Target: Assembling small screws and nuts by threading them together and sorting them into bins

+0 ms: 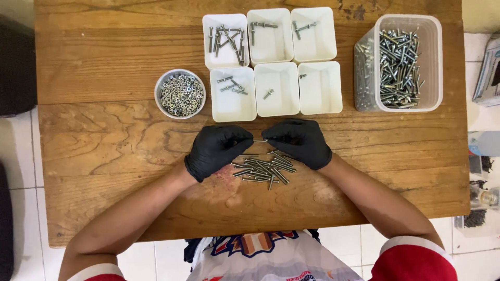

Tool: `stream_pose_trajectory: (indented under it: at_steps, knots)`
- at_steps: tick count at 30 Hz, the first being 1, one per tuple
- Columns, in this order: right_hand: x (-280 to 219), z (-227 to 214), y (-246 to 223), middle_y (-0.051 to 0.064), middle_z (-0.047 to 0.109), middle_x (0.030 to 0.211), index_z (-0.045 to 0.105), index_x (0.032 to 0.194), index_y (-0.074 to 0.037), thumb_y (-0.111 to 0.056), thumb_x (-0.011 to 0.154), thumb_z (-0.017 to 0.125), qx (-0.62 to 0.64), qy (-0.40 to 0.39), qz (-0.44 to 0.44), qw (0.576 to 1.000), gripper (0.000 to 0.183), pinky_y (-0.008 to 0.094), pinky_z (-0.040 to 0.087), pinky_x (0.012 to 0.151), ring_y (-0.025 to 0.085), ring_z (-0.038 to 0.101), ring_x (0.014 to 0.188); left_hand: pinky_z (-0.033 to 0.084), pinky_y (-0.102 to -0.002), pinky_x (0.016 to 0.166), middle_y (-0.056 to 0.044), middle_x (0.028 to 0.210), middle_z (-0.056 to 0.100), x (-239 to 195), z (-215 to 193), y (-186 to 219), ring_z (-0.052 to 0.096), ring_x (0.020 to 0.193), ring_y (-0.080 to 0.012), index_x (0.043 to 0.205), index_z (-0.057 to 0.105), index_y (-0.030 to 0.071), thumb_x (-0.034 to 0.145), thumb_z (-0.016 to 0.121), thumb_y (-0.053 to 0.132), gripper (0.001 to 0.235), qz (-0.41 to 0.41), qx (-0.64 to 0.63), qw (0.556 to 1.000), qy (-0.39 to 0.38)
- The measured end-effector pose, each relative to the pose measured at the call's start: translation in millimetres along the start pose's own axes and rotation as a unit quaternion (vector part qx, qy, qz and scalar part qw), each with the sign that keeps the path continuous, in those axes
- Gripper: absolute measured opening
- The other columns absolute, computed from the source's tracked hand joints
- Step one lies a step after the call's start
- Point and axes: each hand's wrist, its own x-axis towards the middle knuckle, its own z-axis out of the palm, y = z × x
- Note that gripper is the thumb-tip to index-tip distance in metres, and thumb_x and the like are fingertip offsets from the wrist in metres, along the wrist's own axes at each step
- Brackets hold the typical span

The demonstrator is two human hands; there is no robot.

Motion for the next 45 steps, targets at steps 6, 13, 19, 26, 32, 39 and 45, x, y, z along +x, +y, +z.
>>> stream_pose_trajectory:
  at_steps: [6,13,19,26,32,39,45]
  knots:
    - [2,2,6,0.014,0.077,0.094,0.081,0.101,-0.011,-0.003,0.086,0.081,-0.022,0.002,-0.018,1.0,0.017,0.047,0.06,0.081,0.035,0.076,0.093,0.06,-0.036,0.071,-0.007,0.083,0.078,3,-1,-7,0.077,0.083,-0.0285,0.092,0.078,0.014,0.085,0.083,0.009,0.01,0.042,0.016,0.999,-0.001]
    - [-4,10,19,0.009,0.079,0.093,0.078,0.099,-0.013,0.002,0.084,0.081,-0.032,0.045,-0.008,0.998,0.021,0.043,0.061,0.083,0.028,0.076,0.095,0.061,-0.036,0.069,-0.004,0.088,0.077,-7,6,-22,0.075,0.083,-0.0273,0.093,0.076,0.018,0.09,0.081,0.023,0.008,0.171,0.229,0.958,-0.009]
    - [-11,12,22,0.01,0.08,0.094,0.076,0.093,-0.01,0.001,0.085,0.082,0.01,0.062,-0.03,0.998,0.015,0.041,0.061,0.084,0.028,0.077,0.097,0.061,-0.041,0.068,-0.004,0.096,0.075,-12,9,-25,0.073,0.089,-0.0276,0.102,0.074,0.022,0.088,0.077,0.026,0.015,0.216,0.339,0.914,-0.055]
    - [-12,13,23,0.016,0.078,0.1,0.075,0.098,-0.004,0.005,0.086,0.082,0.007,0.054,-0.053,0.997,0.016,0.044,0.061,0.087,0.03,0.074,0.102,0.058,-0.033,0.065,0.0,0.096,0.069,-10,13,-28,0.069,0.089,-0.0231,0.099,0.069,0.022,0.092,0.074,0.029,0.011,0.269,0.418,0.868,-0.02]
    - [-11,10,22,0.012,0.079,0.099,0.078,0.1,-0.008,0.002,0.088,0.081,-0.007,0.065,-0.045,0.997,0.016,0.04,0.061,0.087,0.027,0.075,0.101,0.059,-0.033,0.07,-0.001,0.099,0.07,-10,12,-26,0.071,0.092,-0.0237,0.106,0.069,0.019,0.097,0.072,0.025,0.012,0.262,0.398,0.879,0.012]
    - [-7,9,26,0.015,0.078,0.092,0.078,0.099,-0.007,0.0,0.089,0.081,-0.05,0.06,-0.037,0.996,0.013,0.042,0.06,0.081,0.032,0.076,0.093,0.059,-0.036,0.069,-0.005,0.087,0.067,-5,9,-25,0.07,0.087,-0.0271,0.101,0.066,0.017,0.097,0.069,0.022,0.007,0.228,0.355,0.906,0.006]
    - [-4,0,4,0.012,0.077,0.095,0.077,0.104,-0.015,-0.02,0.093,0.079,-0.169,-0.051,-0.065,0.982,0.012,0.049,0.059,0.082,0.038,0.073,0.094,0.061,-0.033,0.081,-0.003,0.099,0.074,-6,15,-48,0.074,0.097,-0.0242,0.11,0.07,0.014,0.095,0.075,0.023,0.019,0.273,0.334,0.899,0.073]
